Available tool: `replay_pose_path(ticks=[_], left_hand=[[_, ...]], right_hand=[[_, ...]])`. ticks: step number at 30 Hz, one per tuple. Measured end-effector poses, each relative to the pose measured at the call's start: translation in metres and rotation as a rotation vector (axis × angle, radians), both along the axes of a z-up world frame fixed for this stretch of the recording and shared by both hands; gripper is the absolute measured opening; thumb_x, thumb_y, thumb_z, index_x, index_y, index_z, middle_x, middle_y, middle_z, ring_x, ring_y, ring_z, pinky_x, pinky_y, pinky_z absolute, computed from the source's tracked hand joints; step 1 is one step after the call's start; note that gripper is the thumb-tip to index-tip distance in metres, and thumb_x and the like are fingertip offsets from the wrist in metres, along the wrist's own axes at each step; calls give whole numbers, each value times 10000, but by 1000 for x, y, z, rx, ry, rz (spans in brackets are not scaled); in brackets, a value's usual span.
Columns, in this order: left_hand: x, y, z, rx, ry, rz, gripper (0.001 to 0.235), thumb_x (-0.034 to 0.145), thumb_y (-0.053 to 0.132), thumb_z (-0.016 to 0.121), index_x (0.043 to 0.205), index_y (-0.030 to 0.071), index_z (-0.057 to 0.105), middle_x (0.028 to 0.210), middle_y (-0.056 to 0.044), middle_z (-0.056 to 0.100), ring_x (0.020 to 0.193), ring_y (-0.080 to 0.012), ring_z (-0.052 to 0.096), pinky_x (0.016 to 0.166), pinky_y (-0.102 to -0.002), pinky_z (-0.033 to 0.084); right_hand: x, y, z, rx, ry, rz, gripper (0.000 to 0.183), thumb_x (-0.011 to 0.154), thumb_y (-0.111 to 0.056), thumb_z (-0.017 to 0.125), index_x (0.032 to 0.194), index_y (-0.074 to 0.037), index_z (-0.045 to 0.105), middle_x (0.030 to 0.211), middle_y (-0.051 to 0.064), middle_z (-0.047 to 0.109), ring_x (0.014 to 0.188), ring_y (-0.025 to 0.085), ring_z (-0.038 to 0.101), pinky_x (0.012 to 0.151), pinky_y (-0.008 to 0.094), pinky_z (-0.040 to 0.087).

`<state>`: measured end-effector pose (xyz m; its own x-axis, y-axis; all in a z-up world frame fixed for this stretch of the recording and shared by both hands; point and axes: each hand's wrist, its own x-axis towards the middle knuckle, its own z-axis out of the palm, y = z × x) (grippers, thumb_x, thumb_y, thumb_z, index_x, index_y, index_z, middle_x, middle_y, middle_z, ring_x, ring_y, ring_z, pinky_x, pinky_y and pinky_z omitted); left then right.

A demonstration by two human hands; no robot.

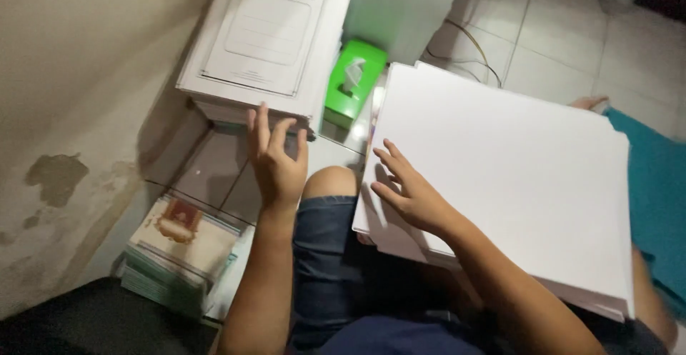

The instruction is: The person sits on the floor and repeatedly folds blank white paper sheets in half. They then place the folded sheets into a stack of pre-printed document covers labeled 'DINAS PERHUBUNGAN' to the left. The person continues this repetitive folding and stacking process throughout the clip.

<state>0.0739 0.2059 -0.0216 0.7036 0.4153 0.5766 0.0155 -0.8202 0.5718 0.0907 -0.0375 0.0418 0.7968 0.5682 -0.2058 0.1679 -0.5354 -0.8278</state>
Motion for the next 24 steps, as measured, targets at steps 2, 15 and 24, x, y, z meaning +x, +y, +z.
replay_pose_path(ticks=[2,15,24], left_hand=[[-11,-65,2,-23,-48,-171,158,903,128,762,1048,86,716,1501,-193,517,1405,-433,447,1100,-541,401],[-14,-315,-36,371,46,-938,392,815,299,758,1174,186,650,1251,-48,656,1231,-262,611,970,-403,481],[-25,-311,-29,316,103,-650,68,826,137,647,885,121,677,1029,-45,698,1099,-260,641,918,-387,483]], right_hand=[[-22,-63,13,16,-105,-110,573,972,-248,621,1486,-55,458,1576,256,329,1380,466,442,1085,541,459],[-127,-342,-71,-718,-611,-900,596,967,-440,668,1363,4,627,1211,196,600,1111,416,612,916,542,525],[-134,-328,-37,-553,-603,-949,575,942,-325,703,1390,18,594,1278,196,570,1191,396,593,926,508,561]])
